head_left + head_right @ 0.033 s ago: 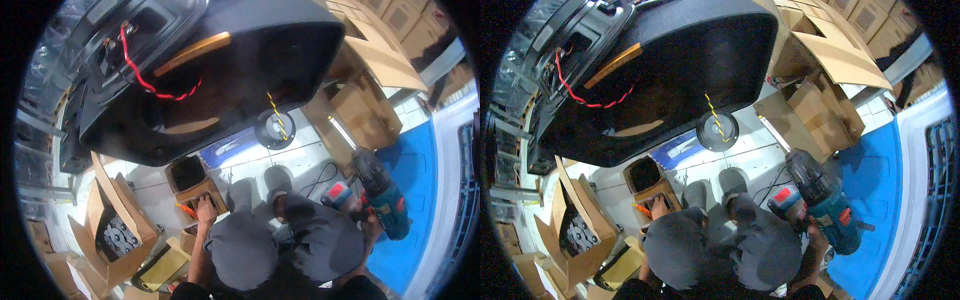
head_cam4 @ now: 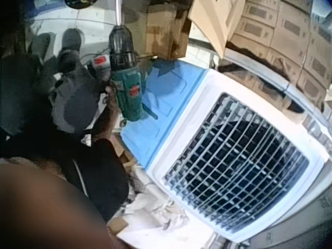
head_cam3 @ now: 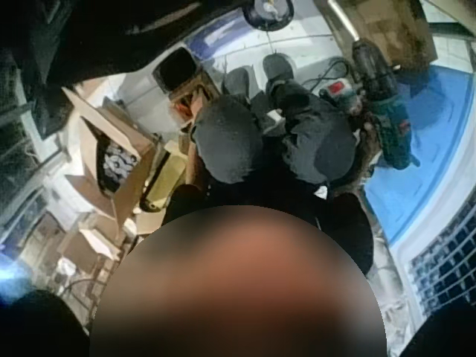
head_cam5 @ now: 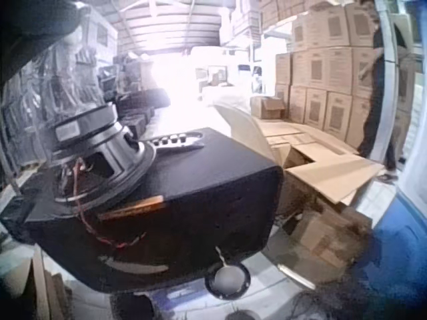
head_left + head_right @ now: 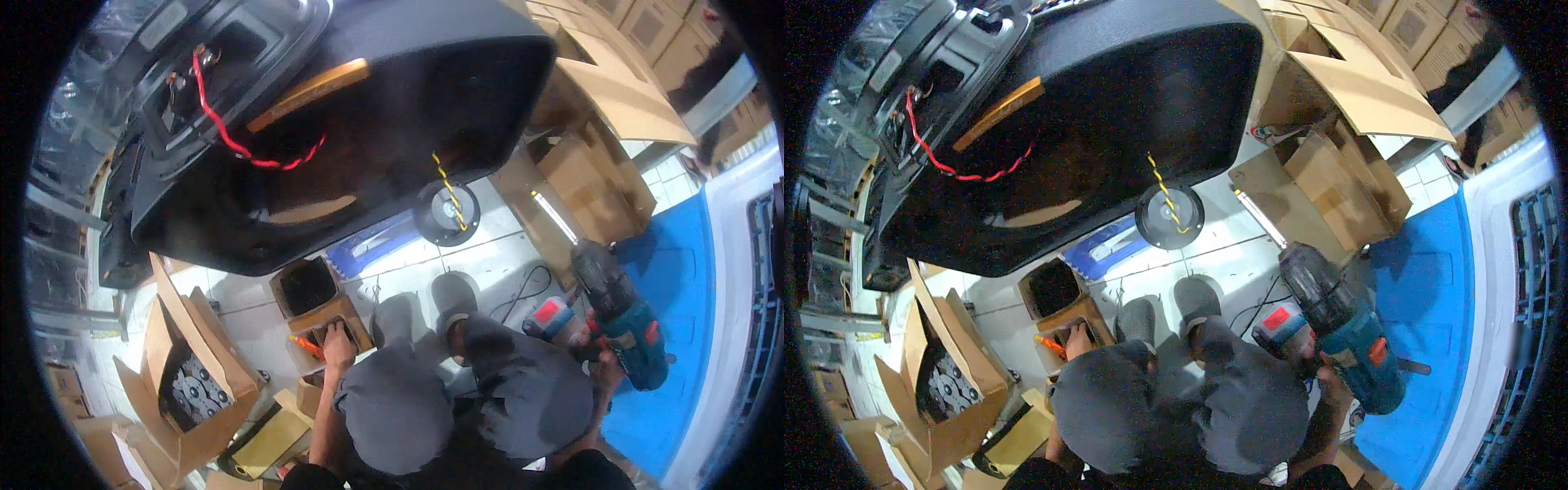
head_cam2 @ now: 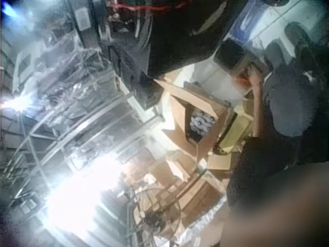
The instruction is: The person uses a cordless drill to fasten screws into a black speaker enclosure, then fits a circular speaker component into the enclosure. The person handles the drill and speaker parts throughout the clip.
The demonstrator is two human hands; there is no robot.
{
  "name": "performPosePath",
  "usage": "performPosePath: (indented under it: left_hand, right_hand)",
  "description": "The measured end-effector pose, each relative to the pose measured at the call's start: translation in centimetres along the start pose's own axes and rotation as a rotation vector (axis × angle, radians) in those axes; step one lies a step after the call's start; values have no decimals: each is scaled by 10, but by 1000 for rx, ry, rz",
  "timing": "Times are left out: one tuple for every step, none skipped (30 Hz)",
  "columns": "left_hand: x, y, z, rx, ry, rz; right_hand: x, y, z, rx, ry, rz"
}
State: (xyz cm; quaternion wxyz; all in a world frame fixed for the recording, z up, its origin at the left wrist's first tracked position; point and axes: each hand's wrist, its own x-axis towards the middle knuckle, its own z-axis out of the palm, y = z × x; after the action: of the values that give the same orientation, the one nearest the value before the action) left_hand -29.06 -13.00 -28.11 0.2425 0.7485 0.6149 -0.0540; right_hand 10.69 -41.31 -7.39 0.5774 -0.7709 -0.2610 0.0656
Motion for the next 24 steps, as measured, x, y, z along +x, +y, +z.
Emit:
performPosePath:
  left_hand:
    - [5,-4,-1,29,41,60]
    - [6,-5,2,49,11,55]
    - [6,-8,5,70,-3,55]
    - [6,-9,7,90,-18,55]
    - [5,-11,9,106,-30,53]
    - [5,-12,10,116,-38,51]
    - [3,-13,11,129,-42,46]
    - [3,-13,11,126,-44,47]
    - [3,-14,11,133,-42,46]
    - [2,-14,11,139,-41,45]
    - [3,-14,10,139,-39,40]
    - [3,-14,9,143,-37,40]
    - [5,-14,8,139,-35,38]
    - [4,-14,7,142,-36,36]
    - [5,-14,7,146,-36,32]
    - [6,-15,7,142,-31,30]
    - [5,-16,7,141,-29,29]
    - [6,-17,8,132,-28,25]
    - [5,-19,8,137,-27,21]
    - [5,-21,8,137,-25,15]
    - [5,-22,8,127,-22,12]
    - [4,-24,8,126,-19,9]
    - [4,-25,6,126,-13,4]
    - [3,-25,2,117,-4,2]
  right_hand:
    - [2,-4,5,-63,21,47]
    - [2,-9,9,54,-39,-1]
    - [-3,-15,11,133,-75,-7]
    - [0,-25,15,287,-153,-67]
    - [0,-33,18,352,-154,8]
    - [2,-42,20,423,-165,89]
    - [2,-48,23,486,-173,146]
    - [3,-53,26,489,-133,165]
    - [2,-57,28,483,-92,159]
    - [1,-58,29,484,-78,159]
    - [0,-58,30,470,-66,156]
    - [-1,-56,30,468,-78,155]
    - [-2,-53,30,462,-74,138]
    - [-4,-49,29,456,-70,121]
    - [-6,-43,29,445,-50,89]
    - [-8,-38,29,476,-47,39]
    - [-10,-33,28,443,-23,78]
    - [-12,-28,27,454,-17,100]
    - [-14,-23,25,446,-18,106]
    - [-17,-18,23,438,-19,113]
    - [-19,-15,19,411,-26,103]
    - [-21,-9,17,399,-40,111]
    - [-23,-5,15,387,-54,118]
    - [-23,1,14,393,-74,142]
